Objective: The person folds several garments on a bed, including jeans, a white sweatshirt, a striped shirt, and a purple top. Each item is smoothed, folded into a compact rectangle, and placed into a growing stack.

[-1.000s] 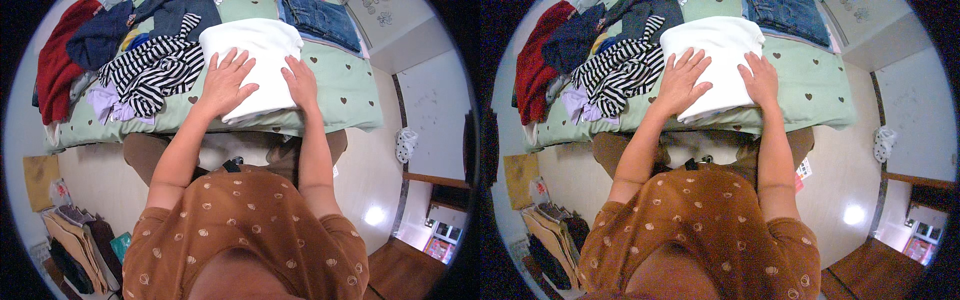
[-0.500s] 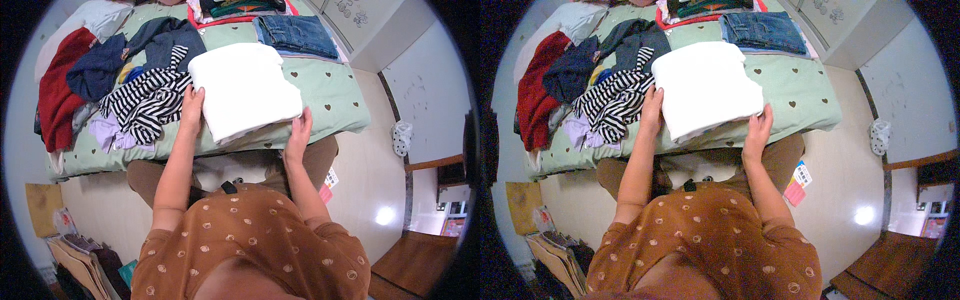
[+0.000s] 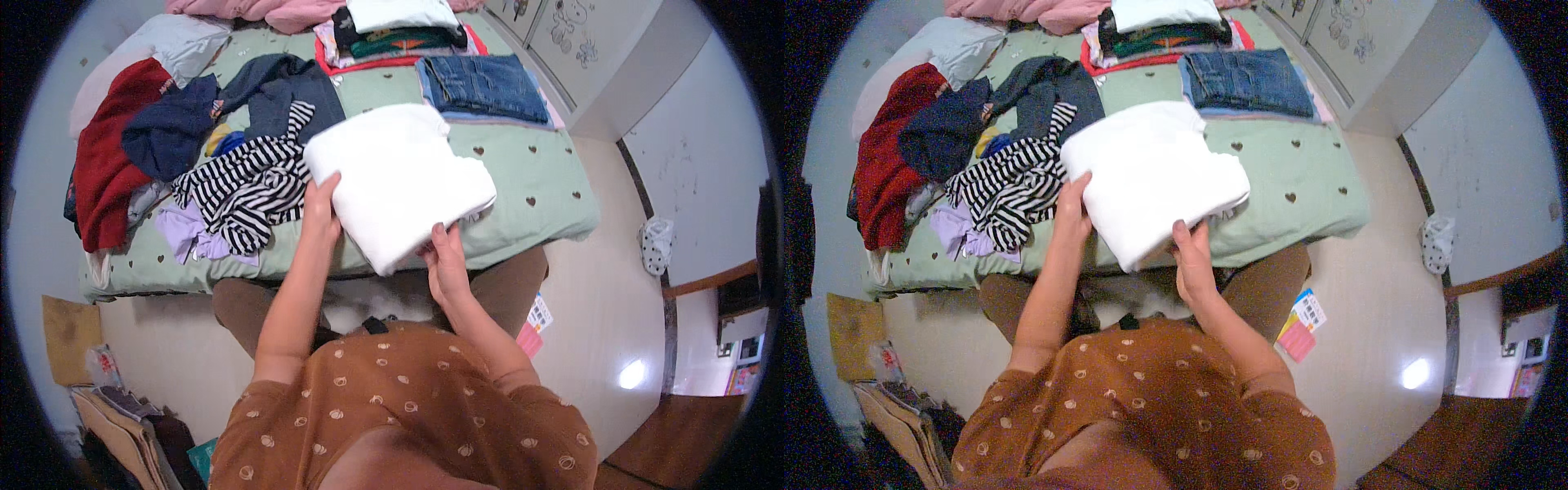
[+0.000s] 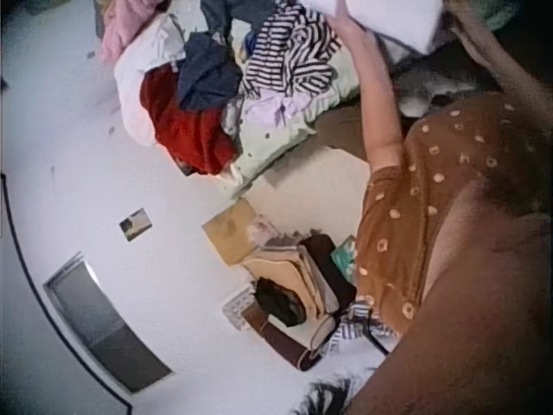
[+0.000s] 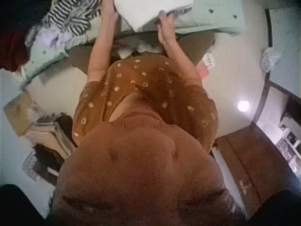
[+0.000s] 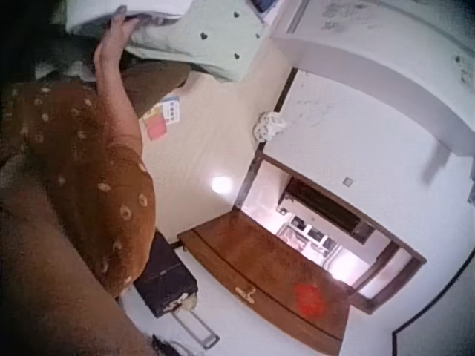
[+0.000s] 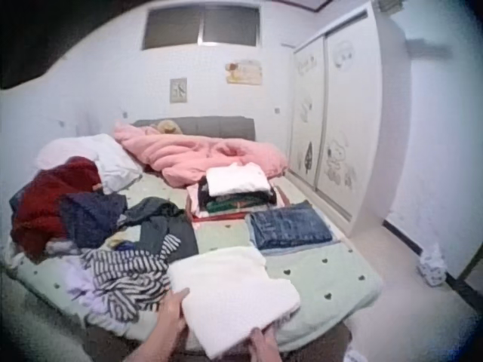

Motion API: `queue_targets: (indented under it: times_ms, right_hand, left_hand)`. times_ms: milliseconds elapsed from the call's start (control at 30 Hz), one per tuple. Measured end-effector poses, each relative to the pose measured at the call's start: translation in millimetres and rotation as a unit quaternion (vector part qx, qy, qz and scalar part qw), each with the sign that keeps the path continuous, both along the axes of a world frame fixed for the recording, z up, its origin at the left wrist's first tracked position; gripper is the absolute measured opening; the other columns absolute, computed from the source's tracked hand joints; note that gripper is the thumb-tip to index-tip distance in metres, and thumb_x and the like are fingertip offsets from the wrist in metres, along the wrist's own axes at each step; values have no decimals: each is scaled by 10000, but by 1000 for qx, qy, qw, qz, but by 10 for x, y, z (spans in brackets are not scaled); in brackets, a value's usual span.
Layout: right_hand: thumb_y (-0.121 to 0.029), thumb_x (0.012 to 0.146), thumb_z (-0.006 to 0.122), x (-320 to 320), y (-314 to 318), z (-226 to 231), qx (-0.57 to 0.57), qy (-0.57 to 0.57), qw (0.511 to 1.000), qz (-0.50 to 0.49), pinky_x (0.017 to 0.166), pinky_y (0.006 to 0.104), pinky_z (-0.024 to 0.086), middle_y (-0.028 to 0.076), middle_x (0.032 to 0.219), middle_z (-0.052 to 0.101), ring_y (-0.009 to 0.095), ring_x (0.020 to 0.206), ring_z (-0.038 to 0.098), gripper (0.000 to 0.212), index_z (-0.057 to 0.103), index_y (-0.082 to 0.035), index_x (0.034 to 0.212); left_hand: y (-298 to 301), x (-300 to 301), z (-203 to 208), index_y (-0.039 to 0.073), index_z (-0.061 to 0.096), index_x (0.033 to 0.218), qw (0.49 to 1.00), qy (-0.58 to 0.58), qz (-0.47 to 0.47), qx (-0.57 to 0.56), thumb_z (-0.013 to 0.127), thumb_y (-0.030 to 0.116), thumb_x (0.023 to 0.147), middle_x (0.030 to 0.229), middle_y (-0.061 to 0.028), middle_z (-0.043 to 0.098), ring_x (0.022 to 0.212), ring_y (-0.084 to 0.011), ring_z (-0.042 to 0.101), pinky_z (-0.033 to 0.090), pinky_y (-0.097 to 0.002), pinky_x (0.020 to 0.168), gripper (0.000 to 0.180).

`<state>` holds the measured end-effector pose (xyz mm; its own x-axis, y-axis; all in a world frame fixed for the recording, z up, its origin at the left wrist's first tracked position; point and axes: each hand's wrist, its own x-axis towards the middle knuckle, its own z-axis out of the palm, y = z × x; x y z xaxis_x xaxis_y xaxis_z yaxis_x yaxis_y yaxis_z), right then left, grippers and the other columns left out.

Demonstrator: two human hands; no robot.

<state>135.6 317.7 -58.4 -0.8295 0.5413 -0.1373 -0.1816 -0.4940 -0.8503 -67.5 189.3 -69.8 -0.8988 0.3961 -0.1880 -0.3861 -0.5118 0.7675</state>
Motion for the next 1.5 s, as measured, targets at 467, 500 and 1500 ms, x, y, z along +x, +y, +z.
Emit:
queue_targets:
  times_ms: [467,500,1500]
  right_hand:
    - [-38,777,696,-231,1028,106,41,35,996,66,951,420,536,143,1278,584,269,1116,625,702,395,-8,1410]
    - [-38,773,692,-256,1045,94,45,37,996,73,954,420,534,142,1282,583,269,1120,622,712,391,-12,1418]
    - [-240,861,692,-560,1295,689,568,-112,815,-18,1083,406,403,187,1445,496,323,1323,489,623,490,-32,1413]
  left_hand:
    - [-714,-126,239,-6,518,1336,992,0,-97,-83,450,492,1023,1181,-128,683,1077,-265,639,485,-398,960,593]
    - [-671,-242,238,-5,536,1327,983,12,-139,-116,453,505,1016,1194,-126,680,1074,-248,643,487,-383,953,603]
    - [-142,350,762,-7,398,1454,699,517,65,-490,648,209,881,1511,-241,378,1375,-402,396,319,-425,1141,661]
